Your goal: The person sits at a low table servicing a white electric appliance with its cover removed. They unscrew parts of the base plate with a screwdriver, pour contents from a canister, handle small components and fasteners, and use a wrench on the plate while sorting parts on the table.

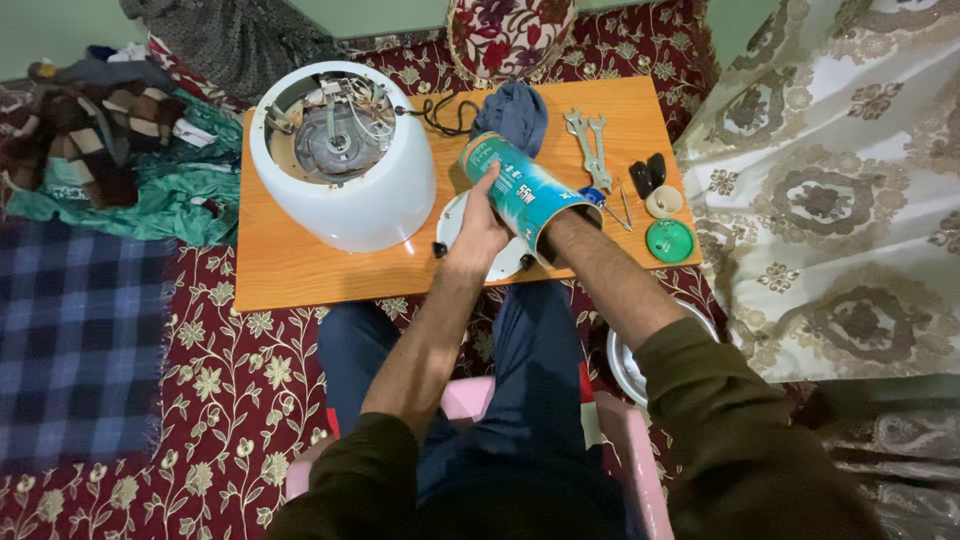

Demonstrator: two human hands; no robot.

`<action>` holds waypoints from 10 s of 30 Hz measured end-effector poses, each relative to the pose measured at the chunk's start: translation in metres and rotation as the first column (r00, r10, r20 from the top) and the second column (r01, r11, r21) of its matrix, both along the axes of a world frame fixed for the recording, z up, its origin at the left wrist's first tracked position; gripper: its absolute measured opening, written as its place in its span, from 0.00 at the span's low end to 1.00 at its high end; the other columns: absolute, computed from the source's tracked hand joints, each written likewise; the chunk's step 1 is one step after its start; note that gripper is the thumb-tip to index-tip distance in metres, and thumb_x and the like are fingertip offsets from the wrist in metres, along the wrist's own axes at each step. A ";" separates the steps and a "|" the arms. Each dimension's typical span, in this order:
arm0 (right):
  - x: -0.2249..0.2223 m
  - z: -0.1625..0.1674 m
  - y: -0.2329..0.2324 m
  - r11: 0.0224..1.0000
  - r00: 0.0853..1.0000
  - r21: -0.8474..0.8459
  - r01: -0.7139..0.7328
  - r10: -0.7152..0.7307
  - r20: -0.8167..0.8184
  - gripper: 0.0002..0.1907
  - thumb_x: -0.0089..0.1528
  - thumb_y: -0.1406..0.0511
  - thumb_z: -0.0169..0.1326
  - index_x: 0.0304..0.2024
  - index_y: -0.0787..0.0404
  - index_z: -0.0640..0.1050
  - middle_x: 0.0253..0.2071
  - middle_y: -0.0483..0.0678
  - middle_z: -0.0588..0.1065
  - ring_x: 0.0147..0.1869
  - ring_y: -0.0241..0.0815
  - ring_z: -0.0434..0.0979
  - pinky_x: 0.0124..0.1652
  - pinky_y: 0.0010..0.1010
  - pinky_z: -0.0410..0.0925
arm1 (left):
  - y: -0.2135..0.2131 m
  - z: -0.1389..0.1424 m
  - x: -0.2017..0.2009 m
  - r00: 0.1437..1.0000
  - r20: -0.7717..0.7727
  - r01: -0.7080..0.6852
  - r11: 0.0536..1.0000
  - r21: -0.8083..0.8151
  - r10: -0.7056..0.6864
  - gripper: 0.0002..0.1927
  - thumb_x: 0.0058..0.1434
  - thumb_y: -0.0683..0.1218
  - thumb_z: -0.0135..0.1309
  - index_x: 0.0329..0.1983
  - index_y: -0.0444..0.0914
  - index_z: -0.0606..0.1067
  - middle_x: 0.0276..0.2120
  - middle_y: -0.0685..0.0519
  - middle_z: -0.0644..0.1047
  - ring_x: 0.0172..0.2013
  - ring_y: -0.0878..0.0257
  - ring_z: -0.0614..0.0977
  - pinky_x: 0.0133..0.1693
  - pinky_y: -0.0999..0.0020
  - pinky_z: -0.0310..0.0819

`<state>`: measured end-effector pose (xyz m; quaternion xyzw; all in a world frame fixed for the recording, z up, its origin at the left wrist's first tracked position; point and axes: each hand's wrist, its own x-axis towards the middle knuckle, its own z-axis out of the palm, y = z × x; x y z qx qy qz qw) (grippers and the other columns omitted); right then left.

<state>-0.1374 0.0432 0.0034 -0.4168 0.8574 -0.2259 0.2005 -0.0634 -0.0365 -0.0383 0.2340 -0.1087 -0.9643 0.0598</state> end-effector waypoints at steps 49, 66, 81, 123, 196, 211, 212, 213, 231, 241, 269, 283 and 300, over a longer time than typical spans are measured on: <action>0.052 0.104 0.103 0.889 0.843 -0.358 0.284 -0.053 0.534 0.09 0.70 0.69 0.50 0.46 0.71 0.78 0.31 0.46 0.76 0.32 0.33 0.74 0.33 0.27 0.69 | -0.037 0.005 -0.008 0.999 0.043 -0.032 0.999 0.030 0.031 0.32 0.62 0.63 0.54 0.63 0.39 0.70 0.58 0.44 0.75 0.57 0.45 0.78 0.59 0.38 0.70; 0.052 0.092 0.134 0.754 0.741 -0.467 0.461 -0.038 0.670 0.18 0.69 0.72 0.50 0.61 0.72 0.74 0.35 0.48 0.76 0.33 0.32 0.72 0.33 0.24 0.68 | -0.029 -0.010 -0.008 0.992 0.121 -0.049 0.997 0.062 0.041 0.35 0.64 0.64 0.54 0.65 0.37 0.67 0.61 0.42 0.73 0.59 0.43 0.77 0.60 0.35 0.71; -0.048 0.071 0.157 0.477 0.680 -0.556 0.681 -0.129 0.722 0.17 0.71 0.70 0.50 0.62 0.68 0.75 0.35 0.46 0.75 0.32 0.32 0.71 0.30 0.23 0.65 | -0.036 -0.002 -0.039 0.999 -0.020 -0.040 0.990 0.138 0.043 0.32 0.63 0.65 0.55 0.62 0.41 0.69 0.60 0.45 0.73 0.60 0.44 0.74 0.63 0.32 0.64; -0.188 -0.074 0.086 0.858 0.827 0.037 0.512 -0.481 -0.292 0.11 0.61 0.63 0.57 0.37 0.66 0.82 0.39 0.65 0.79 0.46 0.65 0.80 0.43 0.53 0.73 | -0.039 0.017 -0.108 0.981 -0.078 0.140 0.928 -0.345 -0.177 0.36 0.61 0.62 0.57 0.65 0.36 0.67 0.56 0.43 0.77 0.55 0.50 0.80 0.62 0.47 0.72; -0.165 0.098 0.111 0.694 0.666 -0.700 0.167 -0.603 -0.439 0.11 0.66 0.77 0.49 0.47 0.71 0.80 0.38 0.57 0.79 0.38 0.47 0.81 0.38 0.36 0.73 | 0.019 0.026 -0.092 0.967 -0.087 0.097 0.661 -0.744 -0.239 0.16 0.68 0.40 0.47 0.55 0.26 0.74 0.46 0.41 0.81 0.46 0.54 0.84 0.52 0.62 0.81; 0.080 -0.017 0.071 0.560 0.487 -0.479 0.676 0.149 0.861 0.12 0.70 0.67 0.52 0.51 0.70 0.76 0.44 0.56 0.81 0.42 0.46 0.84 0.44 0.35 0.79 | 0.006 0.040 0.060 0.980 -0.186 -0.090 0.681 -0.727 -0.069 0.14 0.67 0.41 0.57 0.51 0.27 0.76 0.38 0.48 0.83 0.29 0.70 0.77 0.29 0.77 0.72; 0.089 -0.019 0.071 0.584 0.458 -0.439 0.683 0.125 0.880 0.13 0.70 0.65 0.51 0.51 0.70 0.77 0.43 0.55 0.81 0.41 0.44 0.84 0.43 0.34 0.78 | 0.003 0.039 0.069 0.982 -0.175 -0.075 0.712 -0.698 -0.068 0.13 0.67 0.41 0.57 0.50 0.27 0.77 0.37 0.48 0.83 0.27 0.70 0.76 0.27 0.77 0.70; 0.092 -0.020 0.070 0.604 0.437 -0.406 0.686 0.104 0.893 0.15 0.71 0.63 0.50 0.51 0.69 0.78 0.42 0.53 0.81 0.40 0.43 0.83 0.43 0.32 0.78 | -0.001 0.039 0.072 0.982 -0.173 -0.066 0.740 -0.670 -0.070 0.12 0.67 0.41 0.57 0.48 0.27 0.77 0.36 0.48 0.83 0.26 0.70 0.75 0.24 0.77 0.68; 0.107 -0.060 0.028 0.736 0.624 -0.226 0.638 -0.322 0.712 0.11 0.62 0.63 0.60 0.43 0.62 0.84 0.39 0.42 0.82 0.39 0.29 0.77 0.38 0.26 0.71 | -0.046 -0.036 0.126 0.811 0.321 0.444 -0.156 -0.882 0.488 0.07 0.49 0.38 0.61 0.32 0.30 0.79 0.33 0.38 0.81 0.37 0.42 0.83 0.41 0.51 0.77; 0.103 -0.063 0.025 0.727 0.565 -0.228 0.647 -0.257 0.784 0.09 0.63 0.66 0.55 0.42 0.63 0.83 0.43 0.43 0.83 0.43 0.32 0.76 0.43 0.25 0.68 | -0.050 -0.037 0.120 0.880 0.093 0.253 -0.294 -0.922 0.467 0.15 0.45 0.39 0.66 0.38 0.35 0.80 0.33 0.43 0.82 0.39 0.45 0.83 0.42 0.53 0.78; 0.059 -0.022 0.038 0.542 0.433 -0.365 0.757 0.003 0.902 0.17 0.69 0.52 0.52 0.40 0.60 0.76 0.23 0.36 0.60 0.24 0.29 0.59 0.25 0.25 0.58 | -0.035 0.020 0.077 0.885 -0.285 -0.116 -0.418 -0.901 0.368 0.15 0.56 0.29 0.53 0.43 0.35 0.81 0.41 0.46 0.82 0.46 0.49 0.82 0.51 0.55 0.76; 0.066 -0.028 0.022 0.439 0.262 -0.176 0.881 -0.142 0.955 0.13 0.63 0.64 0.59 0.29 0.54 0.68 0.19 0.36 0.59 0.18 0.29 0.55 0.18 0.25 0.51 | 0.011 -0.015 0.085 0.831 -0.063 -0.068 -0.012 -0.998 0.553 0.20 0.60 0.36 0.59 0.55 0.31 0.72 0.50 0.39 0.76 0.52 0.44 0.78 0.55 0.53 0.75; 0.079 -0.048 0.056 0.694 0.717 -0.339 0.635 -0.366 0.594 0.18 0.71 0.58 0.47 0.35 0.65 0.79 0.25 0.45 0.73 0.25 0.29 0.69 0.25 0.23 0.61 | 0.012 -0.029 0.100 0.989 -0.097 -0.136 0.933 -0.333 0.110 0.09 0.60 0.30 0.54 0.44 0.26 0.76 0.44 0.44 0.80 0.47 0.54 0.83 0.58 0.54 0.80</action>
